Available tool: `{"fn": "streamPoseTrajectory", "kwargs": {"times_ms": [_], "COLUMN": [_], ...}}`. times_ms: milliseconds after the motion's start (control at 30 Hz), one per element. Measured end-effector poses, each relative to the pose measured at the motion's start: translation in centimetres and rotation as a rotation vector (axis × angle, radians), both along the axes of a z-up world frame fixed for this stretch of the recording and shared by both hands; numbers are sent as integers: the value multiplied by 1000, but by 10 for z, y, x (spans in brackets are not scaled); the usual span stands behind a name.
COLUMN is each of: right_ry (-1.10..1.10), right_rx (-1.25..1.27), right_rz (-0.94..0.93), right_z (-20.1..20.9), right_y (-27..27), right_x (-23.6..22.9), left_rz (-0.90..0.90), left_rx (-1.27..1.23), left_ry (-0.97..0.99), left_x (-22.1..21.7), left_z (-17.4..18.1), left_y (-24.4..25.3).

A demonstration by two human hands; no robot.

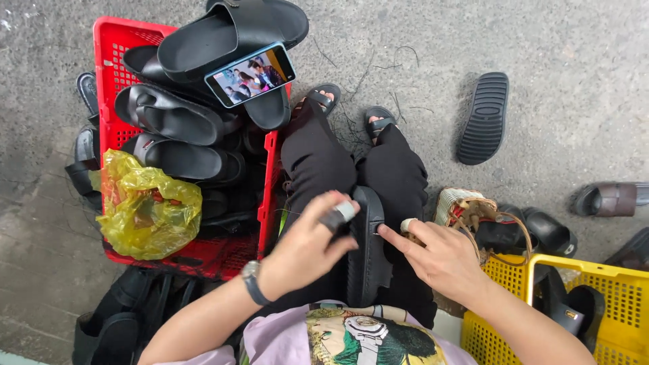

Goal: A person is hand-stitching the sole of a black sandal using a needle and thread while sitting on the floor.

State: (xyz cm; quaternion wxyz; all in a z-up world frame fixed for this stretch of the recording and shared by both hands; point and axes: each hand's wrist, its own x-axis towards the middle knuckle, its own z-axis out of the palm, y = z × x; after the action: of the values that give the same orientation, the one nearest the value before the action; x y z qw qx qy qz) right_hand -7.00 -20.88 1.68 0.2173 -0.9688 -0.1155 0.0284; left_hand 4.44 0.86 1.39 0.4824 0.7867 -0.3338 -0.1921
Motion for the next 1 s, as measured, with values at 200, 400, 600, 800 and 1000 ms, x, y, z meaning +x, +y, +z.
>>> {"fn": "streamPoseTrajectory", "kwargs": {"times_ms": [200,400,600,800,1000], "right_ry": [-42,-23,32,-69,110], "right_rx": [-210,-113,117,258,-300], "right_rz": [86,72,-39,-129,96], "right_z": [9,-9,-15,-19,11], "right_y": [6,21,14,12,-27], "right_x": [9,7,-3,-6,-9], "left_rz": [-69,-29,117,272,162], "left_rx": [4,-37,-223,-196,-71], "left_ry": [131,75,693,739,275], "left_x": [-18,-18,-35,-41,-27], "left_z": [-25,-24,1,-35,6], "left_y": [-4,-5,7,-4,-26]}}
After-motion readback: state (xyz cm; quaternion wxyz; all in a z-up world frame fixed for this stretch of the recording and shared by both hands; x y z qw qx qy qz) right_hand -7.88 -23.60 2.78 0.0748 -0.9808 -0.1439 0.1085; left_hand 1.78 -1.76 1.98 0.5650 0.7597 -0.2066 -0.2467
